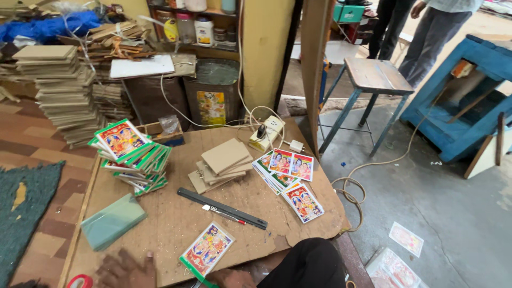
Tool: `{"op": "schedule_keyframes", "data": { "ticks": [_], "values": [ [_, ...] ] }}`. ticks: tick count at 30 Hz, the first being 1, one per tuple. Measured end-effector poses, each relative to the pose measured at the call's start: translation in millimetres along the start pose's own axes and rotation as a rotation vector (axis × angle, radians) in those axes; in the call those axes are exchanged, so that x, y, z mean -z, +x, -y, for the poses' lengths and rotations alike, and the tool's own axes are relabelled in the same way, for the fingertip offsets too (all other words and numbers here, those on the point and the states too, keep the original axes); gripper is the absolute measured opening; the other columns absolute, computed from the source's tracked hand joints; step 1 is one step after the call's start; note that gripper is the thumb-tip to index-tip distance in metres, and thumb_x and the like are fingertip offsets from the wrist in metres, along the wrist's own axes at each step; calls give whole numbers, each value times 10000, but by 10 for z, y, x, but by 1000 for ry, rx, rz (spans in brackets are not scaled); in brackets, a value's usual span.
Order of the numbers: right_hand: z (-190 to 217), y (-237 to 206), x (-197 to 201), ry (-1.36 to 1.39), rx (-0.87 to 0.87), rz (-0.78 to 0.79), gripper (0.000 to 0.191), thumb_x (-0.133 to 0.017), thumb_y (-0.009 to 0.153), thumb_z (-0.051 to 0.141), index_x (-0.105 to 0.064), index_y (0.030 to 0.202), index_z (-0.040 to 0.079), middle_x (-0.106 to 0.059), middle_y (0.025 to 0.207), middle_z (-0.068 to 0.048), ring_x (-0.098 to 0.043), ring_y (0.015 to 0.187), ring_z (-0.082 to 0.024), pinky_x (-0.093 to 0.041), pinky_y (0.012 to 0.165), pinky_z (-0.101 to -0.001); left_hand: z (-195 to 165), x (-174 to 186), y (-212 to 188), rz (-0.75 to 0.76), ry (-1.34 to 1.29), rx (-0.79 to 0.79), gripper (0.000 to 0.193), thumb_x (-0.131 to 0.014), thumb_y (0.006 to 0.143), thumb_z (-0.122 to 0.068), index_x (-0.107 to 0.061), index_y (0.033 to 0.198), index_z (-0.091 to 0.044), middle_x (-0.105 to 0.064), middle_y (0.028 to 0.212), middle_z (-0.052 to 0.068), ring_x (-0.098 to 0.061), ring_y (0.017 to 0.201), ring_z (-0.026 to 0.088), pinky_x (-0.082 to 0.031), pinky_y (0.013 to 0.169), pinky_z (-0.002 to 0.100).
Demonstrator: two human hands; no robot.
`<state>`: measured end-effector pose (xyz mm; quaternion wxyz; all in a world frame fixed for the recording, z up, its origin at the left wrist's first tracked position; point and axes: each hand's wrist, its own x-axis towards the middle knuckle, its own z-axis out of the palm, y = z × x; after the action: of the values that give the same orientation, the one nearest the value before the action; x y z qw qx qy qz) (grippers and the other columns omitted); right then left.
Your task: The person sits on the floor at a low wooden board and applies green tape along the edge of printed religious picture cards, pressing the tape down by hand. They place finished cards onto a growing stack, pick up new cards and cardboard backing pieces, and handle a tape roll and a metal ruler on the board.
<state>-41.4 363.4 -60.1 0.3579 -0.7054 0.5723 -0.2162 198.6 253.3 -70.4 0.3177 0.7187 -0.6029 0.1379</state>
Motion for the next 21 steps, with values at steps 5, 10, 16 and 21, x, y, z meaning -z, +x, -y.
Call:
{"op": "schedule_keyframes", "data": {
  "ticks": [5, 10, 16, 21],
  "values": [
    [-63, -95, 12, 24, 15, -31, 409, -579, 959, 322, -670, 1341, 209, -651, 1374, -109, -595, 1306, -286, -447, 1104, -396, -51, 80, -36, 123, 285, 15, 871, -530, 898, -693, -502, 1585, -159, -361, 1668, 273, -290, 1543, 534, -189, 1256, 687],
    [-221, -83, -155, -116, 289, -308, 466, -724, 782, 236, -740, 1245, 182, -738, 980, -178, -696, 851, -417, -564, 713, -528, -33, 20, -82, 135, -39, -360, 756, -702, 770, -400, -533, 1427, -67, -456, 1494, 304, -387, 1391, 473, -259, 1146, 622],
    [-196, 62, -392, -52, 341, -248, 444, -737, 801, 239, -711, 1200, 44, -745, 1062, -196, -716, 915, -392, -564, 773, -466, 406, -84, -135, 459, -256, -363, 586, -655, 891, -174, -541, 1465, -153, -413, 1596, 187, -331, 1495, 406, -220, 1212, 587],
    [130, 208, -453, -167, 133, -194, 419, -757, 820, 290, -728, 1206, 130, -768, 1043, -112, -733, 831, -313, -579, 734, -418, 872, -61, 209, 714, -274, -466, 606, -709, 800, -174, -567, 1386, -111, -400, 1560, 187, -365, 1438, 389, -295, 1151, 545]
  ]
}}
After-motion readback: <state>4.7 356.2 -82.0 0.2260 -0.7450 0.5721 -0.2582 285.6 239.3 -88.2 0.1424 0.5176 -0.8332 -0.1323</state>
